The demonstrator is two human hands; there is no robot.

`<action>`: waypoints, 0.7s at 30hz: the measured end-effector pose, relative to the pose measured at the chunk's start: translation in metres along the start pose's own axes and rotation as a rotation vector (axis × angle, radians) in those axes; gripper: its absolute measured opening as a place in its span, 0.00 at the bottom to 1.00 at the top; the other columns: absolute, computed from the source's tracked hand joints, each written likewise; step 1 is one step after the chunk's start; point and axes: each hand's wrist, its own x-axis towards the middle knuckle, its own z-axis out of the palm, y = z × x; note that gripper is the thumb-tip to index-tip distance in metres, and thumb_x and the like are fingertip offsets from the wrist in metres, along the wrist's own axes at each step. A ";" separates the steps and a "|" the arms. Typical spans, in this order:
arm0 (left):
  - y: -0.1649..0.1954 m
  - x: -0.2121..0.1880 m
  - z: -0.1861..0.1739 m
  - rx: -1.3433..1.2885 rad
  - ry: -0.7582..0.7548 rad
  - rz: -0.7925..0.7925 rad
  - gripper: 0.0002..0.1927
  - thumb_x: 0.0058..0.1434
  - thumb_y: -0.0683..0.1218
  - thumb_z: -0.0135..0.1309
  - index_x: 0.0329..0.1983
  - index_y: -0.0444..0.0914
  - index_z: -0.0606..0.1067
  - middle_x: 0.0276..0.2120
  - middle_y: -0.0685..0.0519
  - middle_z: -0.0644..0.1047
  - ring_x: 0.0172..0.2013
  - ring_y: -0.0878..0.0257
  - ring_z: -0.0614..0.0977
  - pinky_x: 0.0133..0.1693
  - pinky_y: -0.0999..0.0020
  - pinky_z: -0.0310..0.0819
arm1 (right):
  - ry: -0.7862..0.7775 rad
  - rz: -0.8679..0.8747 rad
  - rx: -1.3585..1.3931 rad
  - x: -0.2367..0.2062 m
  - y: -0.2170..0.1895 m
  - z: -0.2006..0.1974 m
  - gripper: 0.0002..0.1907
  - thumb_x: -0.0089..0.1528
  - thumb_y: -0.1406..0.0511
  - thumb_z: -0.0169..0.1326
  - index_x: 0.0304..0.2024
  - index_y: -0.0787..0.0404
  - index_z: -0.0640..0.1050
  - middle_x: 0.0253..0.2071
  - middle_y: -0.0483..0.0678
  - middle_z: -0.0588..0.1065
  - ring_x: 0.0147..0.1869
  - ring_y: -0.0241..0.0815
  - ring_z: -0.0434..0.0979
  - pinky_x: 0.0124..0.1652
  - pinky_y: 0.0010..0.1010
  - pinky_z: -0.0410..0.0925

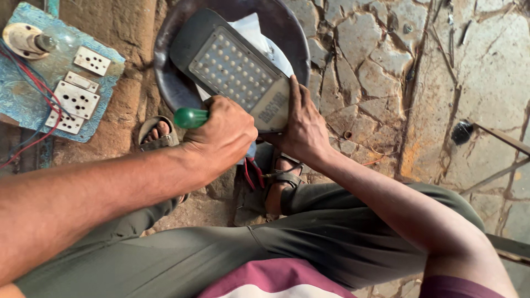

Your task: The person sits on the ground repairing an LED street light fixture. They use a screwdriver to unscrew and remove the lens cover, handle the internal wiring, strip wire ends with pliers, and connect wires to a power board, ending with a test bulb lighting up.

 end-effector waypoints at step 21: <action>-0.074 -0.002 0.088 -0.701 -0.095 -0.180 0.12 0.61 0.51 0.56 0.44 0.53 0.86 0.26 0.50 0.82 0.26 0.55 0.85 0.34 0.58 0.81 | 0.074 -0.086 -0.035 -0.004 0.002 0.004 0.76 0.41 0.42 0.76 0.74 0.69 0.45 0.69 0.67 0.60 0.67 0.67 0.68 0.60 0.50 0.66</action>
